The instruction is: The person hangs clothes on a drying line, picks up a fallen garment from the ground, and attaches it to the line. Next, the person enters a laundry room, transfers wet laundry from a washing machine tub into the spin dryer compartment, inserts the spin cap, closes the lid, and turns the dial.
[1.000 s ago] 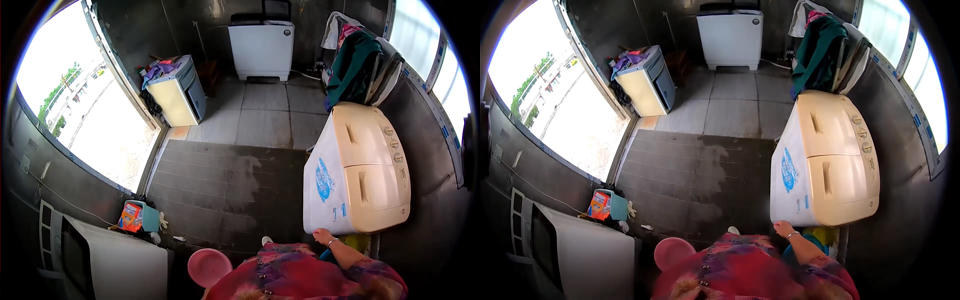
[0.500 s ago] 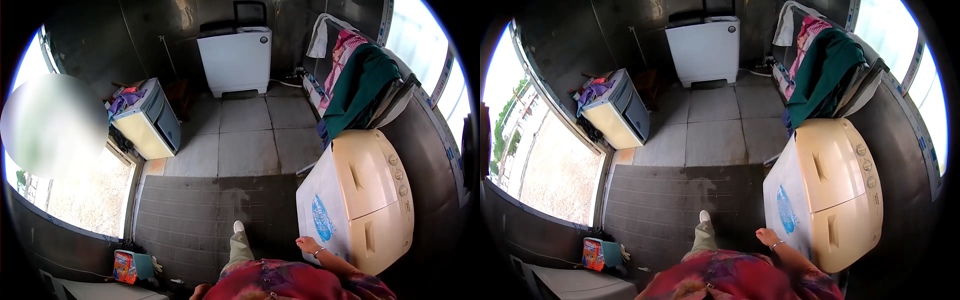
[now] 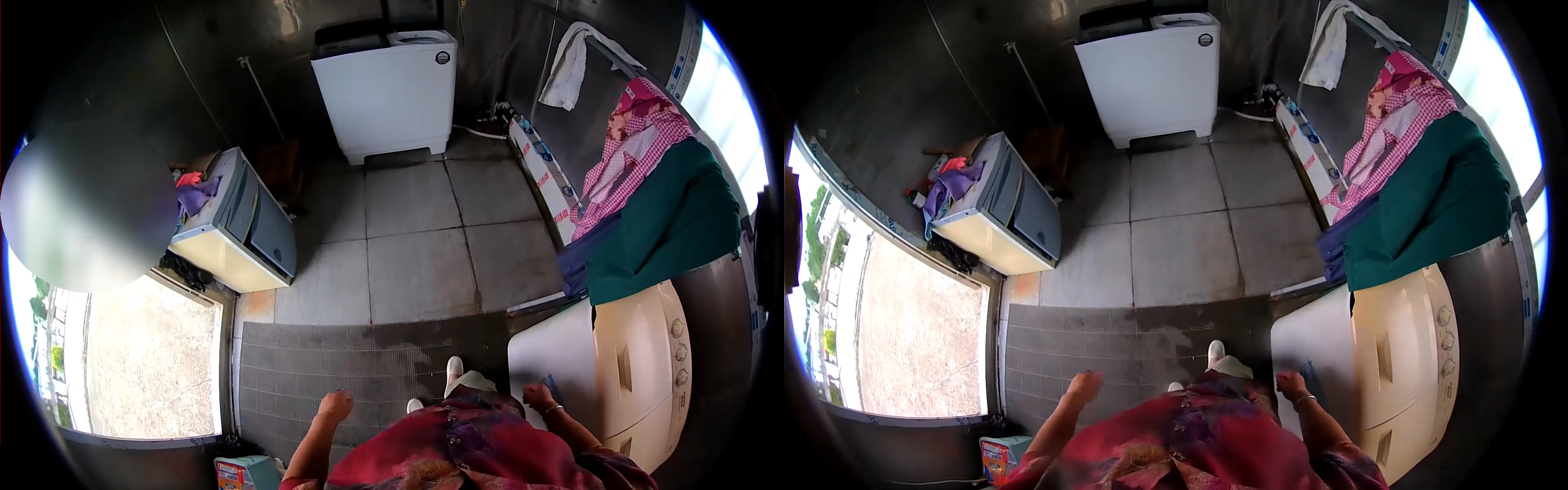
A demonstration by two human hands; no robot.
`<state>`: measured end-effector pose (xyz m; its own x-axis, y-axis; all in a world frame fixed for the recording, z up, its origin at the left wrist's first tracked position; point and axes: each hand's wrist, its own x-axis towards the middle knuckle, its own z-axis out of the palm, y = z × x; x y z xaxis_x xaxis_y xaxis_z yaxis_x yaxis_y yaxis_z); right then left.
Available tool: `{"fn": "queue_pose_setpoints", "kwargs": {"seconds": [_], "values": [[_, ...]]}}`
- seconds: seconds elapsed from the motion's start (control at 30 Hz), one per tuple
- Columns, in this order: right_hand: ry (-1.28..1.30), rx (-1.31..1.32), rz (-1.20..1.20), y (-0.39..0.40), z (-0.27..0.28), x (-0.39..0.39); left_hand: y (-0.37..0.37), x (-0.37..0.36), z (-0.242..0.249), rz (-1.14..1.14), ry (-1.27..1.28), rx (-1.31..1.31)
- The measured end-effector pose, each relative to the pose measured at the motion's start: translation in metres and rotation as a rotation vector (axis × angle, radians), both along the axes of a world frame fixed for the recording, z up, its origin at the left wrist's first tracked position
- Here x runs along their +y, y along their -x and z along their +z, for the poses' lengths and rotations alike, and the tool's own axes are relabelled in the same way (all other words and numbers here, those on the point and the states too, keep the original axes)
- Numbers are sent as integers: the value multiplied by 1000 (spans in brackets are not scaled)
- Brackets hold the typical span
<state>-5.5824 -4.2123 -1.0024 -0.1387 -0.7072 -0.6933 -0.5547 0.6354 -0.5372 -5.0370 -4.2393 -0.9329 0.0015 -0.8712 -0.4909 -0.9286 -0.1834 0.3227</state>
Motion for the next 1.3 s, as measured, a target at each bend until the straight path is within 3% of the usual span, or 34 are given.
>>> {"fn": "queue_pose_setpoints", "kwargs": {"seconds": [0.07, 0.2, 0.23, 0.3, 0.33, 0.37, 0.47, 0.53, 0.57, 0.63, 0.67, 0.7, 0.73, 0.8, 0.83, 0.87, 0.9, 0.97, 1.03, 1.07, 1.13, 1.2, 1.23, 1.27, 1.3], "values": [[183, 505, 865, 32, -63, -18, 12, -61, 3, -28, -4, 40], [66, 548, 1017, 53, -111, -89, 43, -138, -10, -42, 79, 157], [25, 601, 990, 43, -88, -122, 31, -148, -53, -271, 9, 47], [43, 552, 882, 44, -74, -180, 31, -163, -49, -312, -93, 131], [70, 513, 766, 44, -71, -207, 30, -162, -56, -158, -226, 113], [239, 513, 798, 49, -73, -235, 28, -170, -67, 1, -351, 96], [809, 443, 696, 57, -95, -309, 43, -238, -27, -129, -377, -21], [382, 275, 442, 63, -110, -368, 46, -268, -6, -254, -403, -120], [373, 276, 444, 65, -123, -391, 17, -265, -52, -185, -177, 17], [419, -63, -21, 70, -133, -431, 37, -316, -32, -83, -163, 63], [409, -58, -19, 72, -125, -449, 46, -340, -26, 17, -138, 104], [292, -66, -67, 58, -63, -483, 44, -357, -40, -146, -38, 157], [175, -71, -114, 50, -30, -510, 42, -376, -57, -142, -46, 165], [254, -23, -18, 75, -94, -531, 45, -420, -86, -155, -149, 249], [341, 17, 75, 89, -113, -541, 55, -453, -81, -207, -233, 169], [249, 52, 104, 105, -126, -542, 59, -479, -88, -200, -221, 181], [161, 88, 129, 112, -126, -558, 61, -509, -95, -160, -195, 201], [203, 451, 709, 101, -52, -588, 69, -569, -83, -75, -222, 210], [56, 566, 814, 107, -43, -611, 81, -646, -81, -122, -224, 168], [264, 383, 615, 116, -28, -618, 83, -677, -78, -177, -268, 107], [227, 511, 686, 113, -5, -655, 101, -751, -52, -228, -239, 77], [63, 120, 15, 94, 45, -699, 122, -833, -22, -403, -207, 12], [59, -76, -361, 103, 20, -702, 136, -873, -9, -464, -158, -2], [46, 207, 260, 97, 51, -748, 164, -941, 3, -443, -118, 0], [48, 202, 271, 102, 43, -767, 174, -964, 6, -393, 47, 126]]}}
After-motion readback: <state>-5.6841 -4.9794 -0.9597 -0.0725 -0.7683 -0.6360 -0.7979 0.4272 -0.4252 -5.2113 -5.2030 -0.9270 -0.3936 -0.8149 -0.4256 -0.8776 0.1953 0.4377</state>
